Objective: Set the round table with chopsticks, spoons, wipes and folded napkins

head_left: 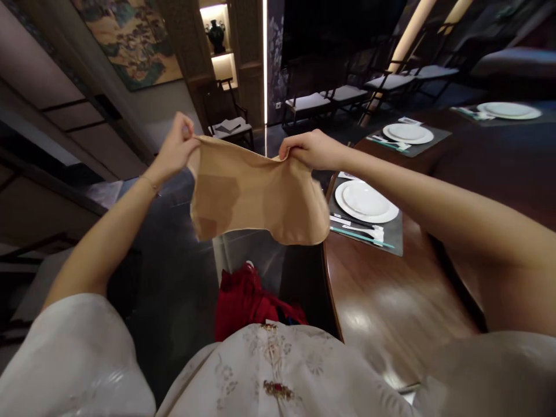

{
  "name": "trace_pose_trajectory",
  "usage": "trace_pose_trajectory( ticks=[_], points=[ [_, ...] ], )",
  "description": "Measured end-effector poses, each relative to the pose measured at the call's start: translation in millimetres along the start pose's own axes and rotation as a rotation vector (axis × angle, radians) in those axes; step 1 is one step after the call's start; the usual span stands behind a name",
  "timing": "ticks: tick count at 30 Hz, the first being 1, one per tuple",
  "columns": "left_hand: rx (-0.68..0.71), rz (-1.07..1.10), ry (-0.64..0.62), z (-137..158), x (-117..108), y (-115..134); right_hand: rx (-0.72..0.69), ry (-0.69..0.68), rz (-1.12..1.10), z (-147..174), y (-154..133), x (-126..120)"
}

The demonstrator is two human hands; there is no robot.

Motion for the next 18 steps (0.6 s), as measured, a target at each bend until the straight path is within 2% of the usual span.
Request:
trace_pose_trajectory(
  ticks=[3, 6, 8, 10, 12, 14, 18],
  points=[
    [-0.006, 0.061, -0.116, -37, 73, -13, 0.178, 0.068, -0.107, -31, 55, 6],
    [0.040, 0.122, -0.317, -74, 147, -18, 0.274, 0.078, -0.420, -63, 103, 20],
    [0.104, 0.148, -0.439, -101, 185, -19, 0.317, 0.115, -0.608, -85, 129, 21],
    [0.134, 0.163, -0.508, -133, 210, -23, 0.360, 0.176, -0.698, -106, 154, 15],
    [0.134, 0.145, -0.522, -167, 228, -30, 0.391, 0.210, -0.688, -126, 176, 6],
    [0.169, 0.063, -0.499, -199, 244, -34, 0.410, 0.225, -0.582, -145, 198, -4],
    [0.355, -0.204, -0.422, -250, 289, -33, 0.452, 0.291, -0.154, -168, 245, -34]
  ],
)
Point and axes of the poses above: each hand's wrist, its own z-axis away from the middle knuckle, its own x-axis out of the palm, y = z × x, the point moved 9 cm from there along -z, towards the middle knuckle, and after that the axes turned 3 degrees about -x, right-handed, at the moved point
